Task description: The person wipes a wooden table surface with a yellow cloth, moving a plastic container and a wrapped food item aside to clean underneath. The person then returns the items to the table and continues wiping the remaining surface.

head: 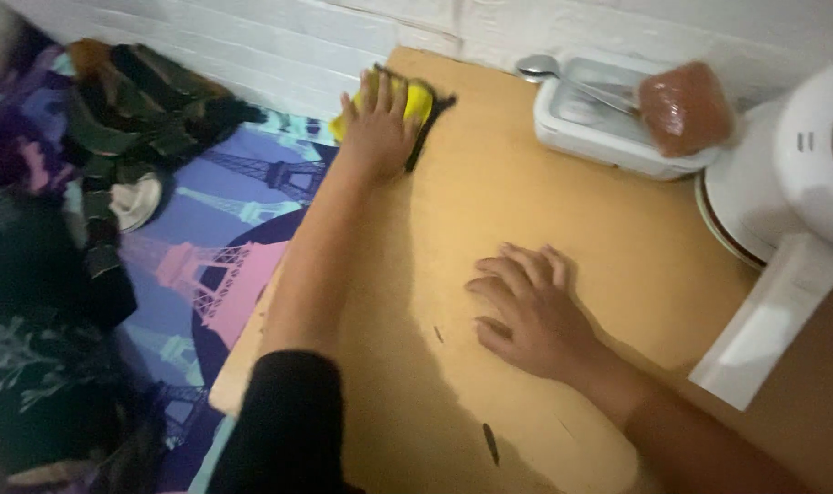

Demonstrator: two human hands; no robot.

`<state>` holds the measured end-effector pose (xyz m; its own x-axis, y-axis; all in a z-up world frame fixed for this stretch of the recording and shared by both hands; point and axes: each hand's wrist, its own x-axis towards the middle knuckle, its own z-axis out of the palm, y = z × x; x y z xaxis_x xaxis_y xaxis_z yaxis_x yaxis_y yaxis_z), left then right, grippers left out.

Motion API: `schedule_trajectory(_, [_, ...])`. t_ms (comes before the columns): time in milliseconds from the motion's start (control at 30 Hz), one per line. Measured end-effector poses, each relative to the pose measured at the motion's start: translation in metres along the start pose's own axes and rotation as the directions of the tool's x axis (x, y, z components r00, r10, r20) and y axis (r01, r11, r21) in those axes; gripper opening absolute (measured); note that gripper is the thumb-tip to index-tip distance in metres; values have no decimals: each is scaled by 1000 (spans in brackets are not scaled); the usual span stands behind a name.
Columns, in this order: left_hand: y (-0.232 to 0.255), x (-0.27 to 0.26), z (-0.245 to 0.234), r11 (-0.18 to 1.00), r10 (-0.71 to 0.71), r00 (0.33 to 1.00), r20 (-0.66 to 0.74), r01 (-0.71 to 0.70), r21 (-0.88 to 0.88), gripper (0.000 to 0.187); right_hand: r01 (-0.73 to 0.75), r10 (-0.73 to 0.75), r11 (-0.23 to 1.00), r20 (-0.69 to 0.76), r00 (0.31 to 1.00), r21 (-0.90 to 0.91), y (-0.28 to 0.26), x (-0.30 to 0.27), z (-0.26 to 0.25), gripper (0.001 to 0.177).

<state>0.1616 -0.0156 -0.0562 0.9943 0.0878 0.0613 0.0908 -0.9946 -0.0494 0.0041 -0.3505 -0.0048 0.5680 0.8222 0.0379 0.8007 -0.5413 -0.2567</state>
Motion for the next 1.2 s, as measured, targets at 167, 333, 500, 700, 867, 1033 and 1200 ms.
schedule_trajectory(167, [52, 62, 47, 993, 68, 984, -164, -82, -85, 66, 43, -20, 992, -186, 982, 120, 1, -2, 2, 44])
schedule_trajectory(333, [54, -49, -2, 845, 437, 848, -300, -502, -187, 64, 51, -32, 993, -175, 984, 107, 3, -3, -3, 43])
schedule_trajectory(500, [43, -224, -42, 803, 584, 810, -56, -587, -101, 63, 49, -49, 998, -8, 999, 30, 9, -5, 4, 44])
schedule_trajectory(700, [20, -382, -68, 858, 486, 874, -10, -479, -185, 69, 40, -40, 999, -24, 999, 4, 7, -9, 7, 46])
schedule_trajectory(867, [-28, -382, -47, 972, 220, 974, 55, -214, -95, 81, 37, -39, 998, -34, 999, -46, 2, -10, 7, 44])
schedule_trajectory(1033, [-29, -302, -40, 993, 120, 990, 67, -119, -24, 85, 27, -26, 998, 28, 999, -56, -1, -11, -7, 43])
schedule_trajectory(1200, [-21, -167, -23, 992, 108, 992, -62, -112, -55, 76, 25, -24, 997, 9, 1000, -68, 5, -5, 5, 43])
